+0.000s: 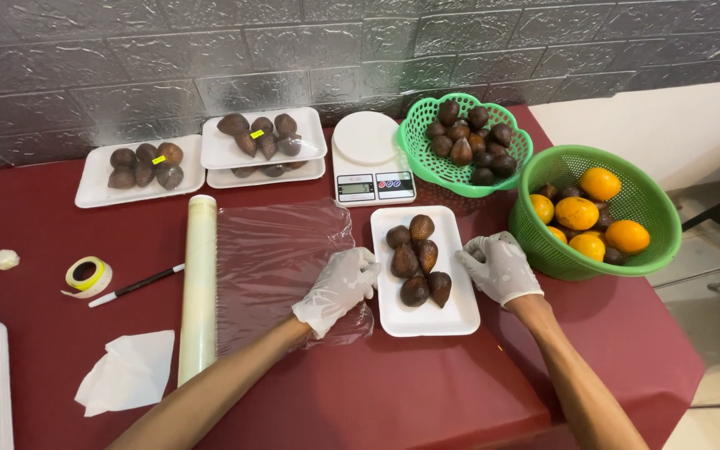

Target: Wrapping salak fruit in a foam tray using plastic cling wrap.

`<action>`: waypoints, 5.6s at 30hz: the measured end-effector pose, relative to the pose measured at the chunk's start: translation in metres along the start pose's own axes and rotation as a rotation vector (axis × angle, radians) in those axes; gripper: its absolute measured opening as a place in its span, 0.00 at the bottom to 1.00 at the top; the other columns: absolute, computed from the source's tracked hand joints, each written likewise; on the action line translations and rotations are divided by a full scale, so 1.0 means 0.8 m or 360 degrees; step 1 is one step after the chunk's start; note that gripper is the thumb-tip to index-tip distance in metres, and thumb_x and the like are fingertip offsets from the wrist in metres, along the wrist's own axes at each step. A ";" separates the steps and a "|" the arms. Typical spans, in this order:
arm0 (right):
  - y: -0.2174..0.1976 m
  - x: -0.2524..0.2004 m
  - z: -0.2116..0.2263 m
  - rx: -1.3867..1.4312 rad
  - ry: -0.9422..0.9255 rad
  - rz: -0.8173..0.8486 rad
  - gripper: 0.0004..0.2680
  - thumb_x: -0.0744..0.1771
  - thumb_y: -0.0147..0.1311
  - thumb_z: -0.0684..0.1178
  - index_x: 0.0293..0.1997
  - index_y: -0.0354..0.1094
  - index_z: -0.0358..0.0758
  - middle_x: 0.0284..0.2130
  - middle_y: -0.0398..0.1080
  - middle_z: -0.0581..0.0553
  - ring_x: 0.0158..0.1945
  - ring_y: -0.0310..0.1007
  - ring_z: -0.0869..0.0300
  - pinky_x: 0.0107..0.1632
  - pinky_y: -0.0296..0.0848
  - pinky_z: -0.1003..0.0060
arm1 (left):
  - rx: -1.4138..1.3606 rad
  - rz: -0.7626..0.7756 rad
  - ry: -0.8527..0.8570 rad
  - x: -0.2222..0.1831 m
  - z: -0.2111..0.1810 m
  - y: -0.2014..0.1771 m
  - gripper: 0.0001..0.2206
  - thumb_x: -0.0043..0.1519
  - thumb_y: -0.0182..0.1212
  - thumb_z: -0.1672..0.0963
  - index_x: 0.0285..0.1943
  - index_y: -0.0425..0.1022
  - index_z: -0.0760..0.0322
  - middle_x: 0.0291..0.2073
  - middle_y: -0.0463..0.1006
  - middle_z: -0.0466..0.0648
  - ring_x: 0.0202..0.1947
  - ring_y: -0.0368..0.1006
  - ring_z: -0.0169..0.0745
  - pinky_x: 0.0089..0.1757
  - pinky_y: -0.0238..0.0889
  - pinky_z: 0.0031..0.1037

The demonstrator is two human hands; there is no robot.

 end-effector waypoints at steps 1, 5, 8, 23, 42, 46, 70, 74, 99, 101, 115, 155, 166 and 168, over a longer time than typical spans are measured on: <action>-0.005 -0.010 0.014 -0.0003 -0.0005 0.0005 0.13 0.67 0.53 0.57 0.50 0.76 0.43 0.35 0.81 0.46 0.29 0.82 0.56 0.47 0.80 0.54 | -0.0003 -0.0007 -0.0004 0.002 0.007 -0.008 0.10 0.61 0.58 0.58 0.44 0.78 0.74 0.21 0.81 0.52 0.15 0.73 0.32 0.21 0.67 0.18; 0.002 -0.016 0.060 0.0122 -0.0099 0.0048 0.10 0.67 0.54 0.54 0.46 0.75 0.42 0.30 0.80 0.46 0.26 0.80 0.56 0.41 0.78 0.58 | 0.0228 -0.0040 -0.0034 -0.026 -0.016 -0.055 0.11 0.61 0.59 0.56 0.47 0.79 0.70 0.22 0.82 0.50 0.16 0.75 0.33 0.24 0.68 0.24; 0.023 -0.004 0.093 0.0229 -0.0214 0.0148 0.09 0.65 0.56 0.53 0.40 0.75 0.40 0.22 0.79 0.46 0.20 0.77 0.58 0.33 0.77 0.63 | 0.0292 -0.0120 -0.0181 -0.052 -0.027 -0.098 0.13 0.60 0.59 0.55 0.48 0.79 0.68 0.22 0.83 0.49 0.17 0.75 0.33 0.27 0.68 0.23; 0.137 0.031 0.230 0.0575 -0.0559 0.0408 0.08 0.64 0.57 0.52 0.34 0.74 0.38 0.17 0.75 0.46 0.14 0.72 0.61 0.26 0.72 0.69 | 0.0951 -0.0321 -0.0360 -0.050 0.068 -0.253 0.11 0.59 0.55 0.51 0.45 0.81 0.52 0.23 0.82 0.43 0.32 0.80 0.40 0.41 0.72 0.32; 0.178 0.057 0.194 0.0493 -0.0475 0.0444 0.08 0.64 0.59 0.54 0.37 0.74 0.41 0.18 0.76 0.50 0.14 0.72 0.63 0.27 0.72 0.70 | 0.1364 -0.0251 -0.0279 -0.028 0.107 -0.236 0.11 0.63 0.53 0.50 0.44 0.78 0.56 0.40 0.83 0.53 0.51 0.77 0.57 0.52 0.69 0.45; 0.165 0.037 0.203 0.0488 -0.0436 0.0478 0.09 0.64 0.60 0.55 0.37 0.74 0.41 0.19 0.76 0.48 0.15 0.72 0.62 0.28 0.72 0.70 | 0.1343 -0.0259 -0.0260 -0.026 0.114 -0.234 0.12 0.63 0.53 0.50 0.46 0.78 0.57 0.42 0.83 0.54 0.53 0.76 0.57 0.53 0.69 0.45; 0.168 -0.072 0.376 -0.0403 -0.2128 0.0170 0.31 0.61 0.54 0.76 0.66 0.62 0.49 0.70 0.53 0.34 0.75 0.47 0.37 0.71 0.41 0.32 | 0.1262 -0.0860 -0.0481 -0.076 0.105 -0.304 0.40 0.58 0.57 0.40 0.78 0.54 0.53 0.59 0.65 0.52 0.60 0.69 0.58 0.51 0.71 0.52; 0.197 -0.059 0.366 -0.0417 -0.2242 -0.0012 0.29 0.61 0.45 0.81 0.58 0.68 0.51 0.68 0.59 0.38 0.73 0.51 0.41 0.70 0.37 0.31 | 0.1163 -0.0757 -0.0603 -0.072 0.132 -0.316 0.44 0.54 0.58 0.38 0.80 0.49 0.48 0.62 0.64 0.50 0.59 0.71 0.60 0.53 0.69 0.53; 0.210 -0.045 0.359 -0.0410 -0.2206 -0.0037 0.28 0.58 0.51 0.78 0.58 0.69 0.56 0.67 0.61 0.46 0.72 0.53 0.48 0.66 0.36 0.30 | -0.0750 -0.0646 -0.0405 -0.127 0.042 -0.322 0.24 0.66 0.52 0.55 0.70 0.64 0.74 0.55 0.71 0.54 0.55 0.66 0.46 0.58 0.61 0.39; 0.212 -0.044 0.360 -0.0411 -0.2213 -0.0042 0.28 0.58 0.50 0.78 0.58 0.68 0.56 0.67 0.60 0.46 0.73 0.53 0.47 0.66 0.36 0.29 | -0.0927 -0.0652 -0.0419 -0.112 0.087 -0.336 0.19 0.65 0.56 0.53 0.60 0.69 0.72 0.44 0.73 0.54 0.43 0.70 0.46 0.47 0.67 0.38; 0.208 -0.045 0.359 -0.0364 -0.2239 -0.0035 0.29 0.58 0.51 0.79 0.59 0.68 0.57 0.67 0.60 0.45 0.72 0.53 0.47 0.66 0.36 0.30 | -0.0251 -0.0700 -0.0632 -0.129 0.068 -0.361 0.22 0.50 0.74 0.56 0.52 0.75 0.72 0.28 0.77 0.65 0.26 0.77 0.60 0.34 0.76 0.52; 0.200 -0.056 0.365 -0.0493 -0.2300 0.0047 0.30 0.62 0.46 0.74 0.72 0.56 0.61 0.69 0.58 0.41 0.70 0.54 0.37 0.64 0.40 0.29 | -0.0431 -0.0703 -0.0791 -0.170 0.047 -0.400 0.17 0.68 0.52 0.54 0.64 0.67 0.64 0.49 0.78 0.60 0.42 0.74 0.54 0.45 0.68 0.40; 0.202 -0.055 0.365 -0.0458 -0.2255 0.0170 0.30 0.63 0.46 0.75 0.72 0.56 0.57 0.71 0.56 0.44 0.72 0.52 0.35 0.65 0.34 0.26 | -0.0581 -0.0753 -0.0618 -0.168 0.054 -0.413 0.17 0.67 0.53 0.53 0.61 0.69 0.66 0.50 0.78 0.58 0.46 0.75 0.49 0.44 0.69 0.38; 0.198 -0.057 0.367 -0.0429 -0.2294 0.0131 0.29 0.63 0.46 0.74 0.70 0.59 0.54 0.68 0.58 0.40 0.70 0.54 0.36 0.64 0.37 0.25 | -0.0462 -0.0842 -0.0672 -0.179 0.026 -0.403 0.15 0.67 0.55 0.52 0.58 0.72 0.62 0.47 0.81 0.54 0.41 0.75 0.44 0.41 0.68 0.34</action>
Point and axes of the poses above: each hand's wrist, its own x-axis towards the middle knuckle, its own y-axis out of the palm, z = x × y, the point moved 8 cm from there along x, towards the middle knuckle
